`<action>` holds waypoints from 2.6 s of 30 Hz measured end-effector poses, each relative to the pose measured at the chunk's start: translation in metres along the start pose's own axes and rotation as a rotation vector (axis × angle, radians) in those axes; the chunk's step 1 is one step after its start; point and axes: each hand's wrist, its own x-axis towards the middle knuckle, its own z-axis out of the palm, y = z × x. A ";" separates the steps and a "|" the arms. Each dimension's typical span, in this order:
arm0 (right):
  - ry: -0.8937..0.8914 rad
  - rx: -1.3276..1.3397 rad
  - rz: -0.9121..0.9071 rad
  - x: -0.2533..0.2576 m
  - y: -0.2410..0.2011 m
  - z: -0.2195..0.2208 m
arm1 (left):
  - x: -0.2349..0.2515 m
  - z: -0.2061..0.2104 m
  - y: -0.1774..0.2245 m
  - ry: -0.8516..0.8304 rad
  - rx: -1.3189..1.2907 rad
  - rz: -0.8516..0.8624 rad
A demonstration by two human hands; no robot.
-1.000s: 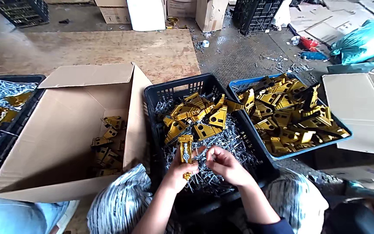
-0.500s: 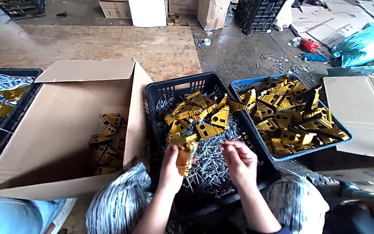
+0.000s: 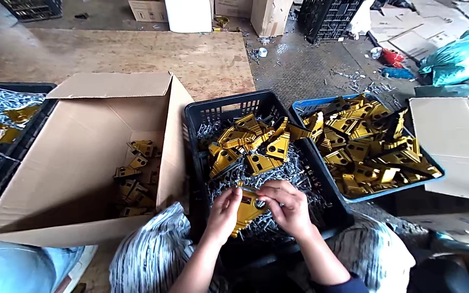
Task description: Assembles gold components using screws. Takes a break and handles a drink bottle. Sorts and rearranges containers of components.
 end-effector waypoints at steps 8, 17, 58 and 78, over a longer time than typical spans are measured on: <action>-0.057 -0.035 0.049 -0.003 -0.004 -0.005 | 0.007 0.002 -0.004 0.125 0.037 0.132; -0.225 0.848 0.330 -0.010 0.001 -0.003 | 0.002 -0.006 -0.004 -0.098 -0.247 0.177; -0.063 0.244 0.510 -0.062 -0.042 0.003 | -0.029 -0.006 -0.021 -0.484 0.239 0.044; -0.129 -0.367 0.063 -0.129 -0.114 0.025 | -0.140 0.045 -0.087 0.182 -0.150 0.273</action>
